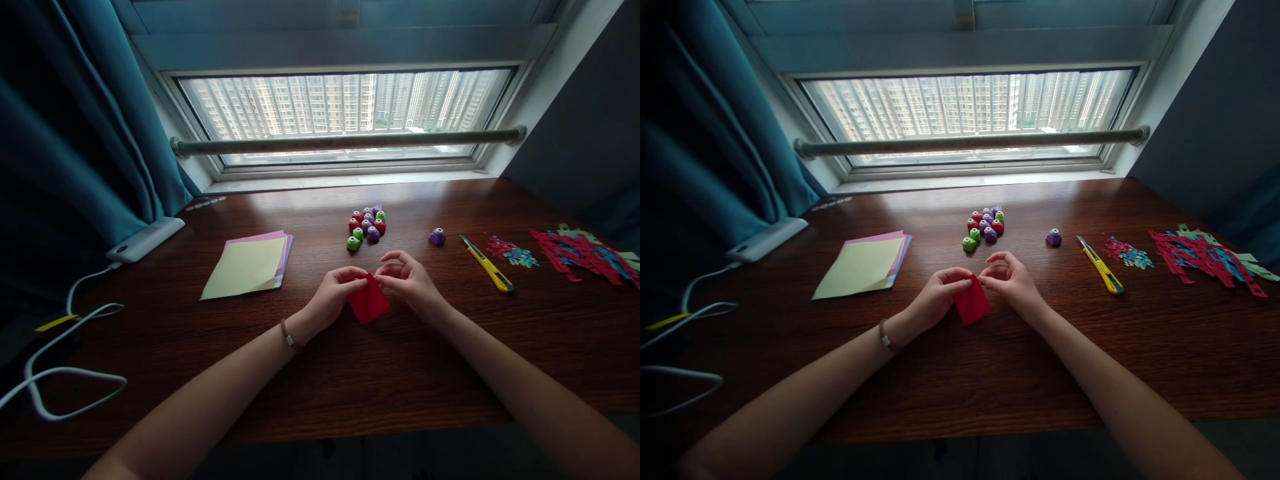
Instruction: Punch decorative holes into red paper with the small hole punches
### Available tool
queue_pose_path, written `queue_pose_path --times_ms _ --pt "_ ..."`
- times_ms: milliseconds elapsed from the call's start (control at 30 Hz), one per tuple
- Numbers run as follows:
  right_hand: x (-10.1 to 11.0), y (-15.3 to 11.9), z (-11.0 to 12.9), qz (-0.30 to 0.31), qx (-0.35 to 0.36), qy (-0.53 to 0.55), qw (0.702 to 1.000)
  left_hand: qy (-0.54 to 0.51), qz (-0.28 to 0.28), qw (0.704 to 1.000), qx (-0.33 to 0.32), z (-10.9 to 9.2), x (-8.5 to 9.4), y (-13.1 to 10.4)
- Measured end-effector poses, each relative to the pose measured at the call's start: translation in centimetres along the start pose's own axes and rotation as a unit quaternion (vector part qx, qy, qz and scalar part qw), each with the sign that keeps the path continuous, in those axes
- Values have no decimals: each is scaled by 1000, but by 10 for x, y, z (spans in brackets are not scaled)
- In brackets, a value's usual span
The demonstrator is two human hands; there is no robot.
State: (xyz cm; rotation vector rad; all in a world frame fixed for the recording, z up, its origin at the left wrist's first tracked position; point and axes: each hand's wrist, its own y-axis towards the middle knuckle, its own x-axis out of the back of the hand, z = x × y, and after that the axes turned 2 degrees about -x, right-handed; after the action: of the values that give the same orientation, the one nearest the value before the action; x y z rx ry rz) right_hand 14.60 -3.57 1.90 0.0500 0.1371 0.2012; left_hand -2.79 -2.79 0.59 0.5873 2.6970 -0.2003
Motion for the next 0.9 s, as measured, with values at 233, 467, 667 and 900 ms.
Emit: queue_pose_path --times_ms 233,467,667,900 --pt "-5 -10 7 -20 252 -297 921 51 -14 999 -12 2 0 1" --pt "-2 -10 2 -33 308 -398 864 12 2 1000 22 -2 -2 -1" --pt "-1 -11 0 -15 337 -423 841 11 6 1000 21 -1 -3 -1" --pt "-3 -12 0 4 334 -422 843 36 -6 999 35 -1 -2 -2"
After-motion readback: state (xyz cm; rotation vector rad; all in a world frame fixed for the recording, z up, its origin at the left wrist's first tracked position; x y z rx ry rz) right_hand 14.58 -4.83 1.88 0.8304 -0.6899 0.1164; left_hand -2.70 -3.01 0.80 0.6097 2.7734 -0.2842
